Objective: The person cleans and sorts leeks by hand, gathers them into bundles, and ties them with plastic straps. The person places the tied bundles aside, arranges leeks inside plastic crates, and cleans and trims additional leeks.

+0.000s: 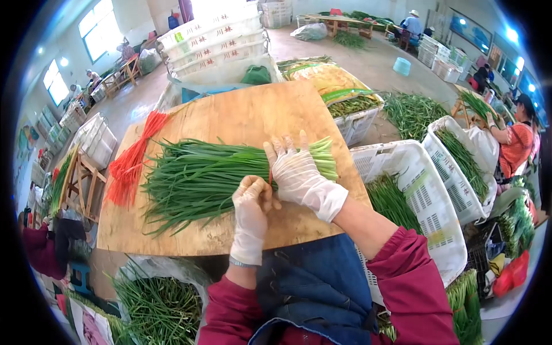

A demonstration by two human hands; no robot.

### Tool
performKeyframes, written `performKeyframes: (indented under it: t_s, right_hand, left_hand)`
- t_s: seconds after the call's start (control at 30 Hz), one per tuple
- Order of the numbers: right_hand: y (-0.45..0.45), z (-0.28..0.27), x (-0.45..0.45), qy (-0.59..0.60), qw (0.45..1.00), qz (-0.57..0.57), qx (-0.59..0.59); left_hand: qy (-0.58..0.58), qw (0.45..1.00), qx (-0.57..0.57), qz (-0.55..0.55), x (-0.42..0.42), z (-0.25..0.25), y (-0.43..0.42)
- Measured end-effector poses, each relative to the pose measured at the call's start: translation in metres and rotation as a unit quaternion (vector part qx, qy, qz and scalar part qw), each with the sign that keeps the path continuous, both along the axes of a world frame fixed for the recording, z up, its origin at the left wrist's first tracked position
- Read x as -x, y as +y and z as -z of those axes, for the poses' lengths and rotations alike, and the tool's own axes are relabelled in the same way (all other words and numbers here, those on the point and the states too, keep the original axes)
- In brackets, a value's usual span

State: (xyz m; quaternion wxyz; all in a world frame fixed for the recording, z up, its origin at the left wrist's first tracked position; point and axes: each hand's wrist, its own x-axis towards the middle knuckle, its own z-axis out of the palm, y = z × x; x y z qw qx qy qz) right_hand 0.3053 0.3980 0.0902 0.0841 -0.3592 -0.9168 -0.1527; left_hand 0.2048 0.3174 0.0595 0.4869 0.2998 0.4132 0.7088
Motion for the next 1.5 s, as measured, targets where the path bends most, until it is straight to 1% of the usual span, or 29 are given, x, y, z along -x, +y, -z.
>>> performKeyframes:
  t_s: [0.03,0.13,0.17,0.2,0.27,0.3,0.43,0.47,0.6,0.63,0.73,0.77,0.9,0.93,0.97,1.0,1.03,1.13,1.17,1.2,1.23,1.27,1.3,1.33,1.37,1.4,1.43,1.47,1.5]
  right_hand:
    - [-0.001,0.001,0.003,0.005,0.999,0.005,0.036]
    - [-0.004,0.005,0.004,0.048,0.995,0.039,0.078]
    - [-0.001,0.014,0.008,0.046,0.997,0.061,0.028]
    - [-0.001,0.019,0.009,0.041,0.997,0.063,0.037]
    - [-0.001,0.016,0.009,0.036,0.995,0.074,0.05]
    - [0.002,0.018,0.011,0.01,0.994,0.088,0.062]
    - [-0.003,0.017,0.013,0.005,0.994,0.087,0.06]
    - [-0.004,0.02,0.013,0.008,0.996,0.085,0.04]
    - [-0.009,0.033,0.013,0.018,0.997,0.068,-0.019]
    - [-0.009,0.034,0.012,0.022,0.997,0.063,-0.032]
    - [-0.017,0.041,0.011,0.047,0.995,0.057,-0.071]
    - [-0.02,0.045,0.01,0.064,0.992,0.049,-0.094]
    - [-0.022,0.054,0.009,0.109,0.987,0.038,-0.111]
    - [-0.022,0.055,0.008,0.112,0.986,0.038,-0.116]
    - [-0.023,0.055,0.007,0.116,0.986,0.035,-0.119]
    - [-0.023,0.055,0.008,0.123,0.984,0.03,-0.123]
    - [-0.024,0.053,0.008,0.123,0.987,0.027,-0.1]
    - [-0.02,0.045,0.009,0.076,0.995,0.027,-0.061]
    - [-0.021,0.039,0.008,0.053,0.997,0.037,-0.042]
    - [-0.022,0.032,0.006,0.055,0.998,0.023,-0.027]
    - [-0.024,0.023,0.0,0.058,0.998,0.009,-0.01]
    - [-0.025,0.015,-0.006,0.06,0.998,-0.005,0.006]
    - [-0.027,0.01,-0.014,0.106,0.994,-0.018,-0.007]
    - [-0.031,-0.002,-0.025,0.152,0.988,-0.01,-0.011]
    - [-0.033,-0.013,-0.038,0.196,0.98,-0.001,-0.017]
    - [-0.033,-0.015,-0.054,0.239,0.971,0.014,-0.01]
    - [-0.035,-0.016,-0.074,0.281,0.959,0.03,-0.006]
    - [-0.037,-0.015,-0.091,0.321,0.946,0.049,-0.002]
    - [-0.042,-0.013,-0.105,0.366,0.928,0.066,0.035]
  left_hand:
    - [-0.019,0.999,0.026,-0.027,-0.009,-0.002,-0.006]
    - [-0.018,0.997,0.032,-0.067,-0.019,0.005,-0.016]
    - [-0.023,0.997,0.038,-0.07,-0.024,0.006,-0.02]
    - [-0.027,0.996,0.044,-0.072,-0.028,0.008,-0.024]
    - [0.03,0.991,0.034,-0.124,-0.034,0.018,-0.024]
    - [0.038,0.991,0.027,-0.122,-0.035,0.019,-0.025]
    - [0.053,0.99,0.009,-0.133,-0.036,0.013,-0.03]
    - [0.055,0.989,0.008,-0.137,-0.036,0.008,-0.031]
    - [-0.037,0.994,0.041,-0.093,-0.029,-0.03,-0.036]
    - [-0.035,0.994,0.04,-0.1,-0.03,-0.036,-0.034]
    - [-0.038,0.996,0.045,-0.074,-0.02,-0.059,-0.026]
    - [-0.028,0.995,0.053,-0.073,-0.02,-0.065,-0.022]
    - [0.009,0.996,0.077,-0.046,-0.022,-0.084,-0.002]
    - [0.114,0.991,0.043,-0.047,-0.018,-0.075,0.009]
    - [0.217,0.975,0.01,-0.051,-0.013,-0.069,0.021]
    - [0.16,0.985,0.057,-0.036,-0.011,-0.069,0.027]
    - [0.101,0.989,0.104,-0.025,-0.011,-0.08,0.031]
    - [0.135,0.99,0.033,0.039,0.009,-0.065,0.033]
    - [0.147,0.985,0.061,0.064,0.015,-0.075,0.027]
    - [0.231,0.967,0.09,0.064,0.024,-0.084,0.02]
    - [0.346,0.932,0.104,0.017,0.032,-0.091,0.013]
    - [0.514,0.848,0.105,-0.073,0.047,-0.085,0.008]
    - [0.687,0.702,-0.009,-0.191,0.059,-0.085,-0.002]
    - [0.695,0.672,-0.016,-0.255,0.054,-0.096,-0.018]
    - [0.66,0.683,-0.058,-0.307,0.045,-0.102,-0.031]
    - [0.661,0.682,-0.113,-0.291,0.036,-0.106,-0.046]
    - [0.65,0.702,-0.17,-0.238,0.023,-0.106,-0.061]
    - [0.64,0.722,-0.224,-0.139,0.008,-0.1,-0.075]
    - [0.625,0.736,-0.26,-0.014,-0.007,-0.091,-0.082]
